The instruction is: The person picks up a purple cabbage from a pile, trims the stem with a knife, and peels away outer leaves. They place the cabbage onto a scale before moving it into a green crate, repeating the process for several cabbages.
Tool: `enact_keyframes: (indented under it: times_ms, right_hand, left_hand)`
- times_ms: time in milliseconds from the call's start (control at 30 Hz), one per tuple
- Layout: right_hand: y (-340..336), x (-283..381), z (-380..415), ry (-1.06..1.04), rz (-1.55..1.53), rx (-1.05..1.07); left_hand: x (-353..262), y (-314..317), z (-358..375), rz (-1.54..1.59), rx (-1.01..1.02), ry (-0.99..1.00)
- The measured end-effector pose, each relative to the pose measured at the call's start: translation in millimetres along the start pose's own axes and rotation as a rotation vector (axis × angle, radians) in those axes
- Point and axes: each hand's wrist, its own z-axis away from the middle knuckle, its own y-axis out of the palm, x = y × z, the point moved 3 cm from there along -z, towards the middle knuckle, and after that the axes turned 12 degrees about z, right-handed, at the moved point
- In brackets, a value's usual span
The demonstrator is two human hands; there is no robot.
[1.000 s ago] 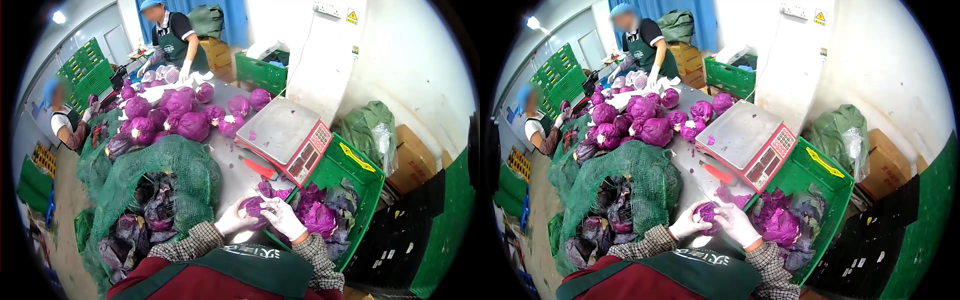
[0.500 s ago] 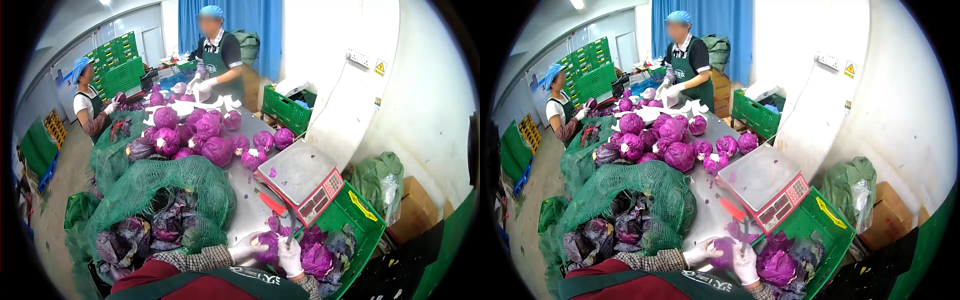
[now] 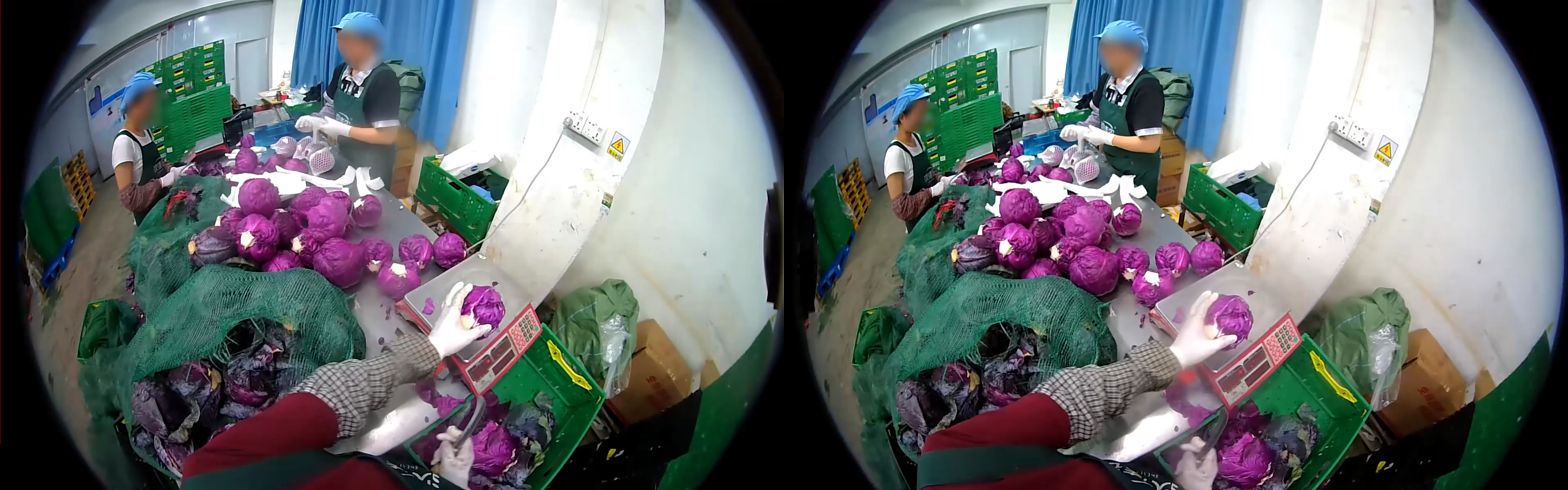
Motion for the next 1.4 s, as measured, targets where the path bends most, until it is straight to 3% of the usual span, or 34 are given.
enact_keyframes:
  times_ms: [67,167,233,300,367,433,500,633,700,767,833,900,933,967,1033,1100,1133,1167,1200,1233,1300,1400]
  right_hand:
    - [11,12,13,0.19,-0.196,0.104]
    - [-3,0,10,0.361,-0.058,0.382]
    - [-9,-5,14,0.349,-0.026,0.434]
    - [-10,6,15,0.335,0.016,0.405]
    - [-11,-3,10,0.441,0.026,0.34]
    - [-13,-11,8,0.487,0.011,0.305]
    - [-14,-14,7,0.473,-0.029,0.306]
    - [-18,-16,3,0.464,-0.074,0.251]
    - [-20,-18,5,0.462,-0.05,0.24]
    - [-20,-22,6,0.424,-0.051,0.227]
    - [-20,-19,6,0.408,-0.065,0.208]
    - [-22,-24,7,0.37,-0.052,0.17]
    - [-23,-23,8,0.347,-0.102,0.153]
    - [-26,-25,10,0.327,-0.151,0.131]
    - [-32,-23,16,0.319,-0.13,0.082]
    - [-39,-32,19,0.235,-0.133,0.03]
    - [-41,-32,21,0.262,-0.156,-0.009]
    - [-43,-30,23,0.287,-0.18,-0.048]
    - [-44,-29,23,0.313,-0.204,-0.086]
    - [-47,-33,23,0.271,-0.213,-0.108]
    - [-55,-42,24,0.192,-0.224,-0.156]
    - [-71,-32,26,0.132,-0.278,-0.32]
  left_hand:
    - [14,6,-8,-0.093,0.049,-0.013]
    - [27,-7,-18,-0.116,0.115,-0.117]
    - [29,-29,-27,-0.144,0.222,-0.118]
    - [19,-59,-38,0.042,0.303,-0.122]
    - [40,-74,-46,-0.164,0.3,-0.025]
    - [60,-75,-35,-0.093,0.394,-0.256]
    - [84,-70,-19,-0.128,0.318,-0.256]
    - [64,-60,18,0.26,0.15,-0.293]
    - [46,-51,52,0.467,0.078,-0.482]
    - [24,-34,106,0.541,0.184,-0.528]
    - [-29,-27,135,0.23,0.775,-0.504]
    - [20,-12,172,0.228,0.863,-0.38]
    - [14,-17,165,0.107,0.731,-0.307]
    - [29,-20,161,0.21,0.609,-0.459]
    - [28,-37,140,0.13,0.572,-0.597]
    - [47,-41,135,-0.279,0.553,-0.36]
    - [10,-36,130,-0.129,0.662,-0.392]
    - [57,-17,154,-0.353,0.581,-0.241]
    - [42,2,154,-0.344,0.77,-0.156]
    - [57,26,174,-0.089,0.798,0.231]
    - [29,61,211,0.261,1.001,0.038]
    - [1,64,187,0.205,0.926,0.178]
